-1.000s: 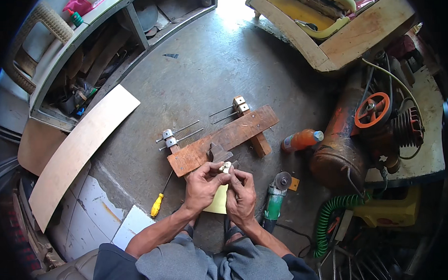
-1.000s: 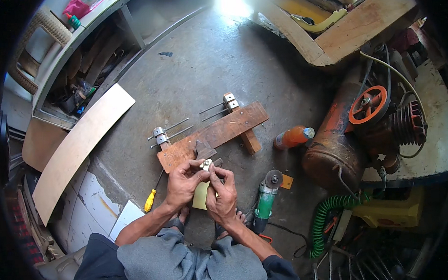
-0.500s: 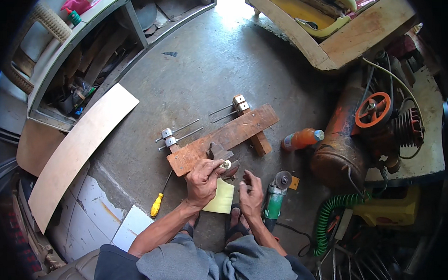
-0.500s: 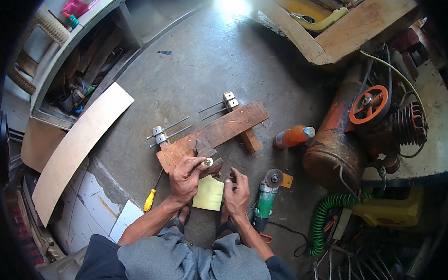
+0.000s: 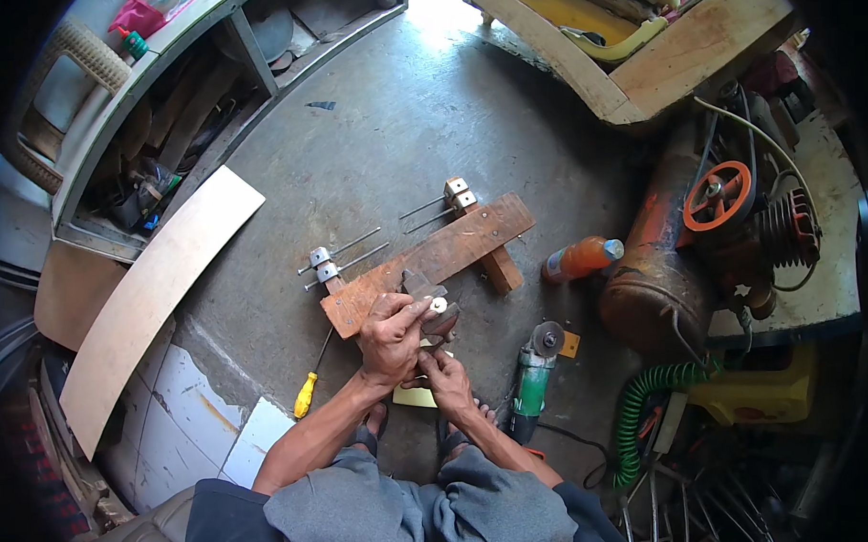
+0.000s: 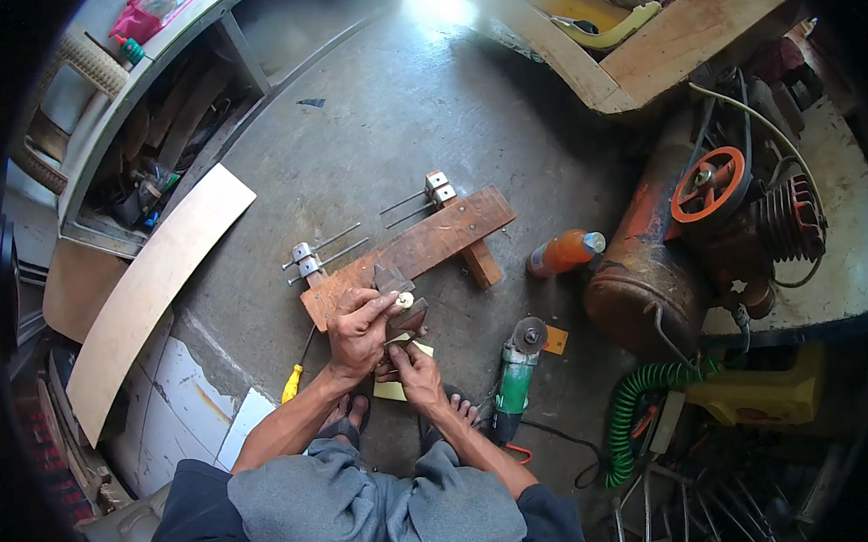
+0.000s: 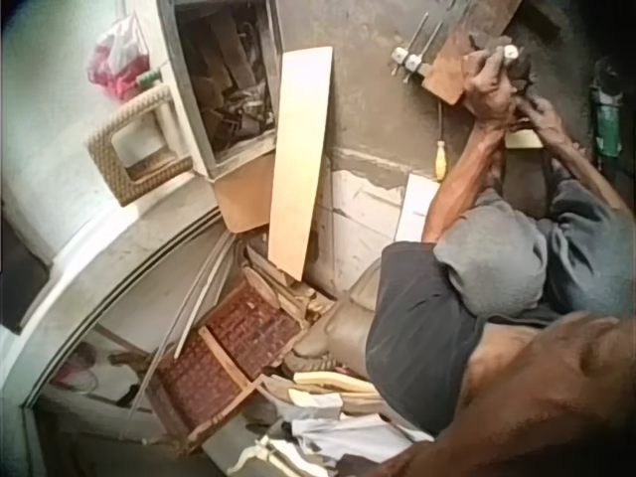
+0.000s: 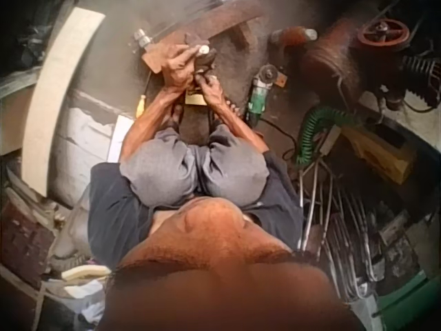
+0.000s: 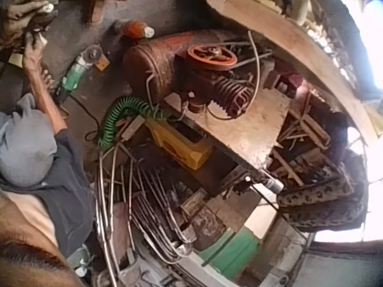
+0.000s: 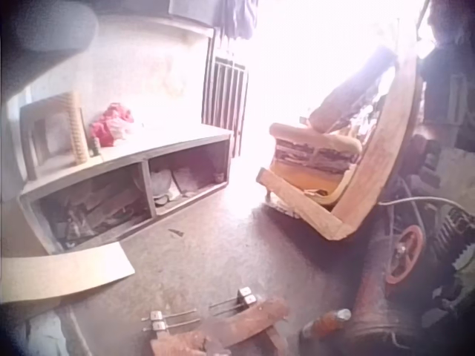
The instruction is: The person cuts a metal piece clamped in a vise using an angle grinder, fits a small piece of foam onto the metal hardware by hand, and clamps the assembled part back into the vise.
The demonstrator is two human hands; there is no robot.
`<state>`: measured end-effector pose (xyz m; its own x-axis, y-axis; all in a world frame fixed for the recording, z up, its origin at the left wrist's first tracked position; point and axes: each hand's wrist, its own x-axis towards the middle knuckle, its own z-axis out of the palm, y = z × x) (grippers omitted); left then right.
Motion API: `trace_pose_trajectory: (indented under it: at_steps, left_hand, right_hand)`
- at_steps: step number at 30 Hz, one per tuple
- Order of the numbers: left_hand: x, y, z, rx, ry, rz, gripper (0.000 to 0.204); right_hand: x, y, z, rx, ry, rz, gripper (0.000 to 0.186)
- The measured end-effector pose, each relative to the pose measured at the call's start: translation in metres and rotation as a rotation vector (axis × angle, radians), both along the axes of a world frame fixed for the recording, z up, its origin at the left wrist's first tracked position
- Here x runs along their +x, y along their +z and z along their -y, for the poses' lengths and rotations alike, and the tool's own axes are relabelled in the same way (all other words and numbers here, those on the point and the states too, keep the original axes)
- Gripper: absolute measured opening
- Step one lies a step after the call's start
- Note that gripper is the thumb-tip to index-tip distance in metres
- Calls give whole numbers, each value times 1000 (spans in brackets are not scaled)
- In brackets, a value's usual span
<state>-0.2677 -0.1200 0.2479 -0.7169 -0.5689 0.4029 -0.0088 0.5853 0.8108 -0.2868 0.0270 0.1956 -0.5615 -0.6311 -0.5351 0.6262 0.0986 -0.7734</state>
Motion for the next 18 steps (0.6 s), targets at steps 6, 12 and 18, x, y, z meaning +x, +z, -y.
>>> trace_pose_trajectory:
  at_steps: [6, 12, 18]
  left_hand:
    - [-4, 4, -1, 18, -18, 17, 25]
    - [2, 3, 1, 5, -16, 10, 23]
    - [-2, 8, -3, 58, -34, 9, 23]
  right_hand:
    - [-21, -41, -11, 342, 1, -720, 17]
    - [-46, -23, -10, 238, -36, -295, 23]
    - [-61, -22, -15, -208, -442, 723, 30]
